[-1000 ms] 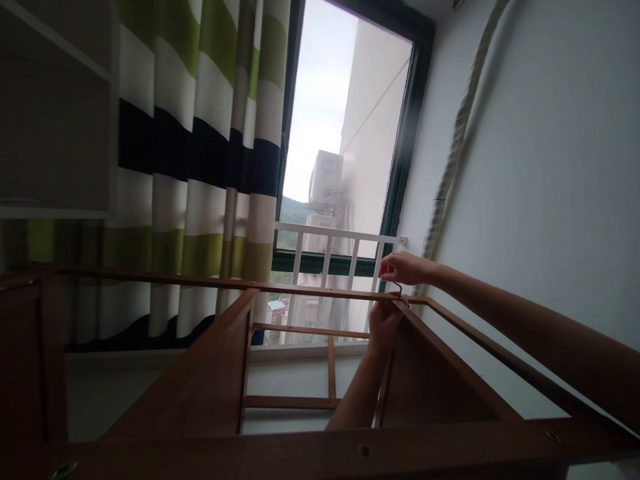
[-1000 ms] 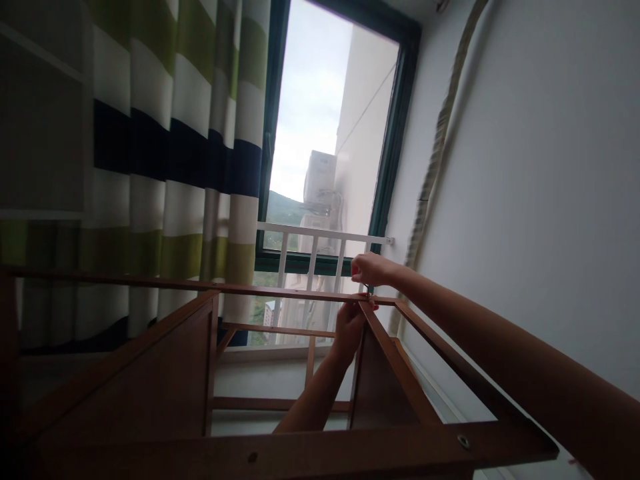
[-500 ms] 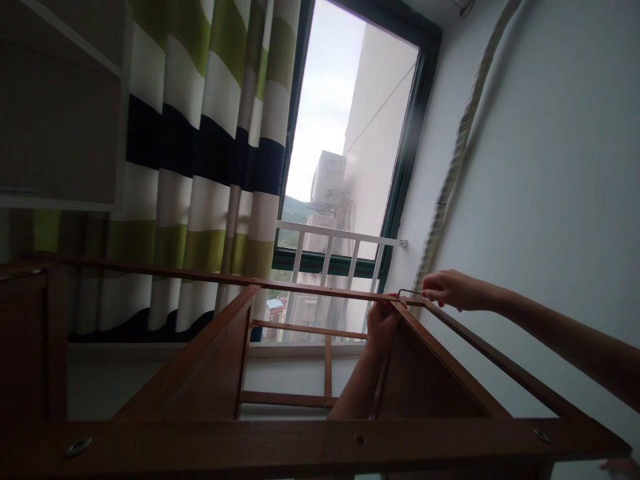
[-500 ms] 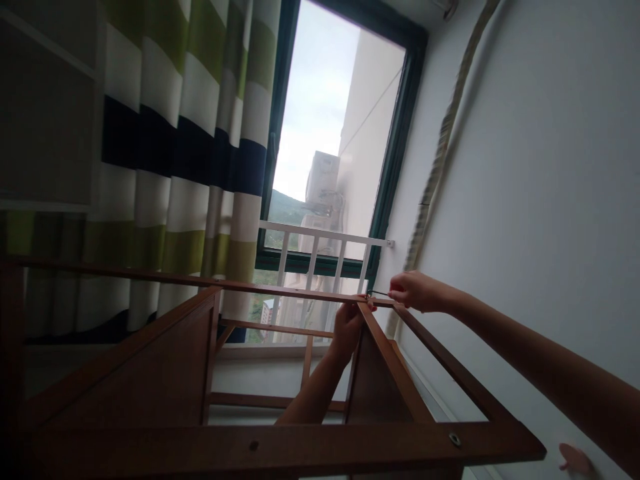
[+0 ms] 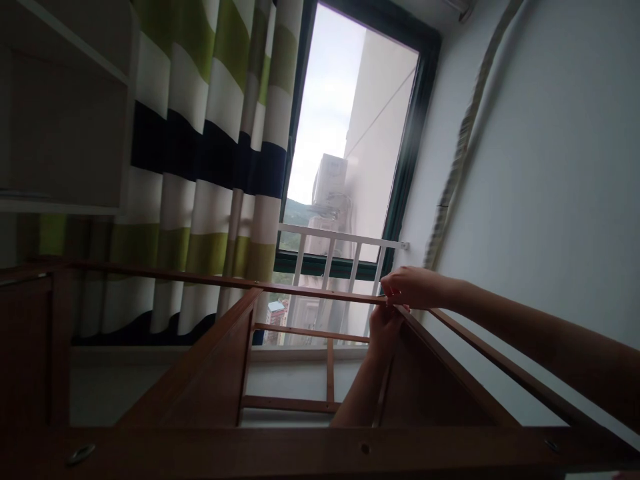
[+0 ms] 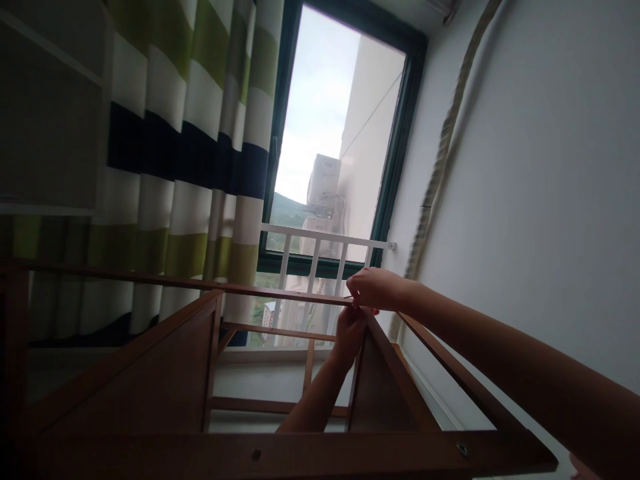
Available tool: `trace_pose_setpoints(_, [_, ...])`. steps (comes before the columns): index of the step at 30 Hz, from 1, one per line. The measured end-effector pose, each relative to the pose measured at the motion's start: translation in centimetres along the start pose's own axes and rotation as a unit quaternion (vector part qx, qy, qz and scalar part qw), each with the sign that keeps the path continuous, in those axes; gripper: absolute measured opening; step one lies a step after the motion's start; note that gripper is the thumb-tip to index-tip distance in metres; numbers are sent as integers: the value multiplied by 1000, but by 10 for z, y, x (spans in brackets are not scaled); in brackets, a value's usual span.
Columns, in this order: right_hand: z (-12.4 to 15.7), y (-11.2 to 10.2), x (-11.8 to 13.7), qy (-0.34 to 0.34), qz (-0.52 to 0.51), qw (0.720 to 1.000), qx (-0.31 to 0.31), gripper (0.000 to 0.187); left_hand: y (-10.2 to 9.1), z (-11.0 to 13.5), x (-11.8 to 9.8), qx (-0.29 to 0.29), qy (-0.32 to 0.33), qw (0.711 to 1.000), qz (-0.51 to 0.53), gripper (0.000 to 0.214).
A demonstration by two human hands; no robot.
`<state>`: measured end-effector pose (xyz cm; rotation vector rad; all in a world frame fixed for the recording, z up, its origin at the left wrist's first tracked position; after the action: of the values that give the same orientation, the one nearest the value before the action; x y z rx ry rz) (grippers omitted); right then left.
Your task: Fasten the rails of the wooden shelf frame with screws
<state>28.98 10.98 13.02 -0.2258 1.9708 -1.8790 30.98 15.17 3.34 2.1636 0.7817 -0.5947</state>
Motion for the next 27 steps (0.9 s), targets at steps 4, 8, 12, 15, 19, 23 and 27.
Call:
trace_pose_setpoints(4, [-13,-2,-8,6,7,1000,4,20,0,0,0,4,7,1000,6,15])
trace_pose_setpoints(8, [-16,1,-11,1,-30,999,42,26,0,0,-1,4,7,1000,7,14])
trace_pose_setpoints(12, [-22,3,-12,-2,-41,998,48,15,1,0,-4,6,13,1000,9,16])
trace_pose_setpoints(15, [-27,3,-22,22,-22,999,24,16,0,0,-5,4,13,1000,10,16])
trace_pose_setpoints(19, [-27,3,-48,79,-6,997,-17,21,0,0,-4,8,12,1000,8,16])
trace_pose_setpoints(23, [-17,5,-66,99,-2,994,-46,21,0,-1,-1,0,1,1000,7,22])
trace_pose_setpoints(27, [3,6,-71,102,-3,993,-52,28,1,0,-2,-4,-6,1000,12,27])
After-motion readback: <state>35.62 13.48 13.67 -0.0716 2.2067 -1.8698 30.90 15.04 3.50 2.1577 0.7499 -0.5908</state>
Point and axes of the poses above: each hand's wrist, its own z-axis away from the middle knuckle, its own y-axis out of the palm, x = y × z, the point moved 10 cm from there along -z, towards the middle knuckle, and after that the axes turned 6 degrees about -z, right-handed, at the moved point
